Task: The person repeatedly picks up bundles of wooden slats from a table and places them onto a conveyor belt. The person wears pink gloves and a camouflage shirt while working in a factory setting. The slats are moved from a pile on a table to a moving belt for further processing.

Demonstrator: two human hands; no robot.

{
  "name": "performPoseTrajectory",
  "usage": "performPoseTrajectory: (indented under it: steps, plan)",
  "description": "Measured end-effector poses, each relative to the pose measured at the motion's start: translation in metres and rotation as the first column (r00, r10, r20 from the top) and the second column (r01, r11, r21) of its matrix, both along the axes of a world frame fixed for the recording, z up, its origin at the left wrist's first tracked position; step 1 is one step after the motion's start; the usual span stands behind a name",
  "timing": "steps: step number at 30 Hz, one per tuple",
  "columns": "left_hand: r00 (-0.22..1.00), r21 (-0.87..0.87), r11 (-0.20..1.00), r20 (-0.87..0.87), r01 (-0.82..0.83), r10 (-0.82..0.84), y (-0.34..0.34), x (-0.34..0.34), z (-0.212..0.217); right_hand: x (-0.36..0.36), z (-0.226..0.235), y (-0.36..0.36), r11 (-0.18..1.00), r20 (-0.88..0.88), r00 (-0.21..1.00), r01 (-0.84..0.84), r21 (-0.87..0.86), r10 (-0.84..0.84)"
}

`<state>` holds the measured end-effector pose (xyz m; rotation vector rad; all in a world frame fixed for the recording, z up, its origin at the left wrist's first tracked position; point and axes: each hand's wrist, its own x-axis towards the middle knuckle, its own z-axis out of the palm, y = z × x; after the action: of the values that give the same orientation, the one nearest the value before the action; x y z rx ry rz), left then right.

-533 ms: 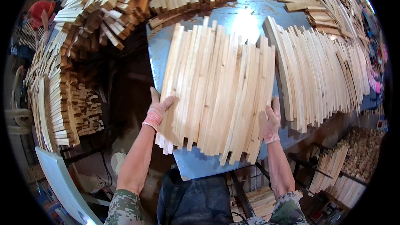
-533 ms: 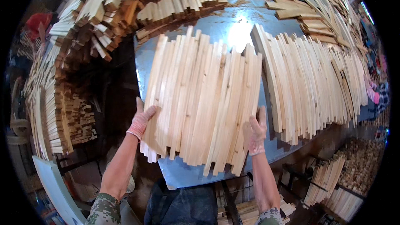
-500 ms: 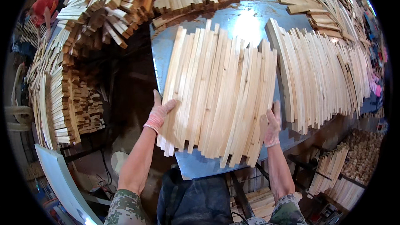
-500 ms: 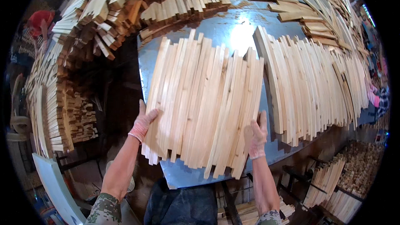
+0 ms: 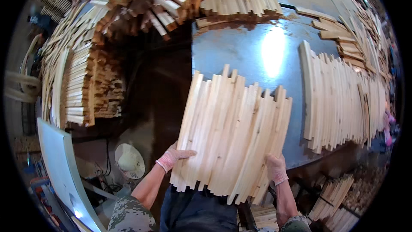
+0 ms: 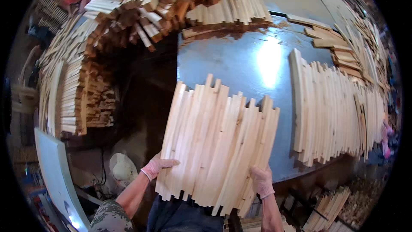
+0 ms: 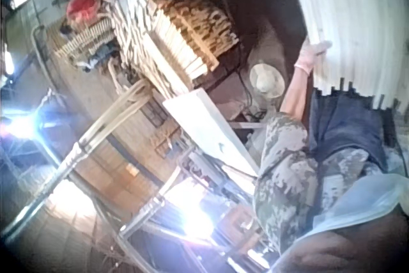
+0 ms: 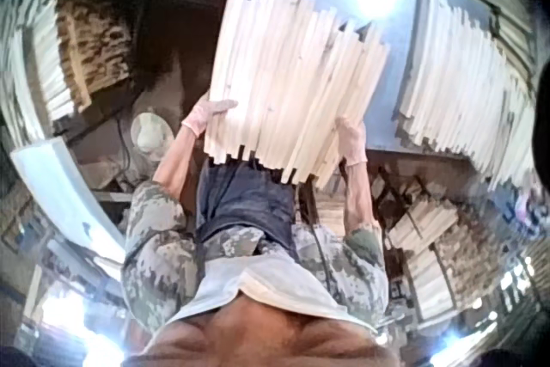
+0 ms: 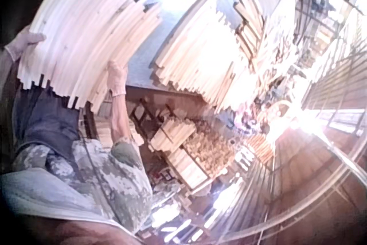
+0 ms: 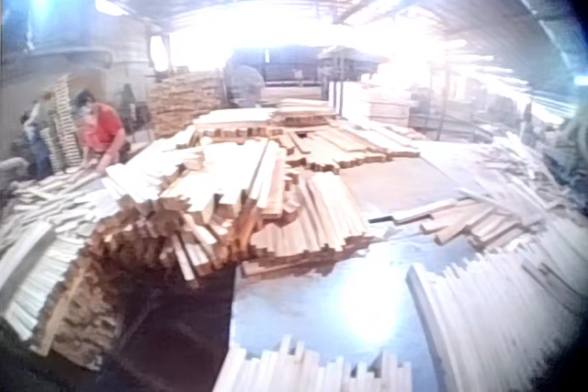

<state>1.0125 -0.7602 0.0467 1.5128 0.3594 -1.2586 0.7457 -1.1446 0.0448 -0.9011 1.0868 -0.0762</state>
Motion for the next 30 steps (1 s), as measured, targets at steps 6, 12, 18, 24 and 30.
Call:
performPoseTrajectory:
  steps: [6,12,18,24,30]
  plan:
    - [0.988,-0.135,0.980,-0.069,-0.146,0.137,0.011,-0.034,0.019,-0.023,-0.009,-0.011,0.994,-0.019,0.996,-0.093,-0.059,0.092]
    - [0.988,-0.165,0.974,-0.010,-0.154,0.155,0.040,-0.053,0.054,-0.036,-0.003,0.000,0.988,0.041,0.989,-0.141,-0.070,0.144]
    - [0.956,-0.190,0.959,0.168,-0.209,0.241,0.106,-0.075,0.128,0.020,0.064,0.042,0.977,0.202,0.956,-0.204,-0.067,0.213]
    - [0.837,-0.317,0.862,0.262,-0.396,0.481,0.196,-0.136,0.223,0.084,0.191,0.094,0.875,0.305,0.820,-0.454,-0.166,0.483]
    - [0.624,-0.460,0.728,0.387,-0.507,0.679,0.364,-0.125,0.222,0.205,0.210,0.264,0.725,0.422,0.590,-0.555,-0.408,0.689]
